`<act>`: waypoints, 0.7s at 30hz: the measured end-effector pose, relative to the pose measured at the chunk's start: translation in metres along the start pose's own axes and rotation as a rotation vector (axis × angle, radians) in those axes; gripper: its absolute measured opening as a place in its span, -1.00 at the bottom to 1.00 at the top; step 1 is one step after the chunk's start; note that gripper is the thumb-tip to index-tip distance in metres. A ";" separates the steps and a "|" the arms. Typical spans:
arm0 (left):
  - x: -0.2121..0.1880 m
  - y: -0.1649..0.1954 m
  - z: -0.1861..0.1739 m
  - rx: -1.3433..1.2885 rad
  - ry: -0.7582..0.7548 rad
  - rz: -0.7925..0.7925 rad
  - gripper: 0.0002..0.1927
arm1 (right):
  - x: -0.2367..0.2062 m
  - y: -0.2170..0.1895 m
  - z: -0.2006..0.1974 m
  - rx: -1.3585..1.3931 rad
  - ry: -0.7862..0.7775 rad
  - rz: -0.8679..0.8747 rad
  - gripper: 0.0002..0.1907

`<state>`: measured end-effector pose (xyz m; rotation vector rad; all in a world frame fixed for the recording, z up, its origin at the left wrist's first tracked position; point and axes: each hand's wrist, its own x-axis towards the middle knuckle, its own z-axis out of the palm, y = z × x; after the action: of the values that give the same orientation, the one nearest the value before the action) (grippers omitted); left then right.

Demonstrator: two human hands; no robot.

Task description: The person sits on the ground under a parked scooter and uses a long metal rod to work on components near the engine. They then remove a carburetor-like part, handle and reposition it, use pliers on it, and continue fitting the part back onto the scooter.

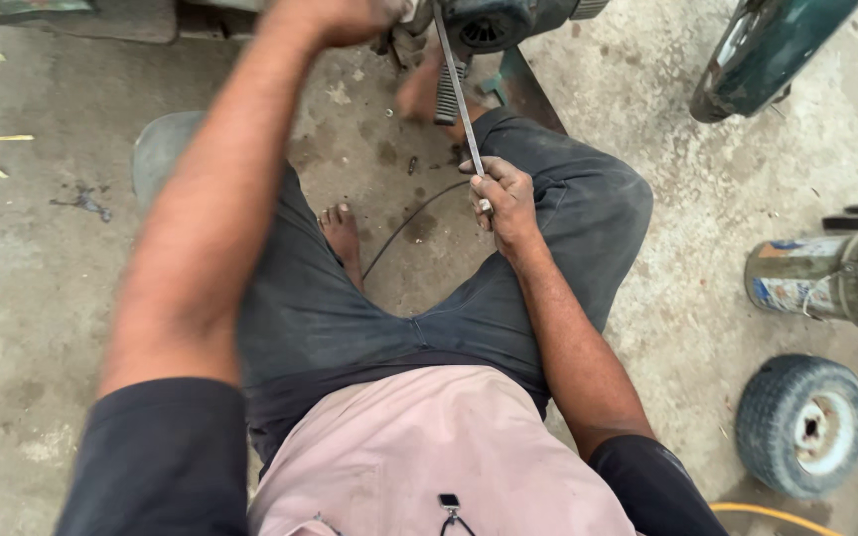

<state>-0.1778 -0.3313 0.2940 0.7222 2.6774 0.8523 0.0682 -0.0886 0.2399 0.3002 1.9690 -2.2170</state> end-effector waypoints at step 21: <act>0.106 -0.046 0.118 0.011 -0.198 -0.164 -0.45 | 0.010 0.041 -0.003 -0.344 0.179 -0.046 -0.64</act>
<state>-0.2427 -0.2519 0.1638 0.5491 2.5243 0.6874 0.0692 -0.0901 0.1981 0.4211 2.4257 -1.8849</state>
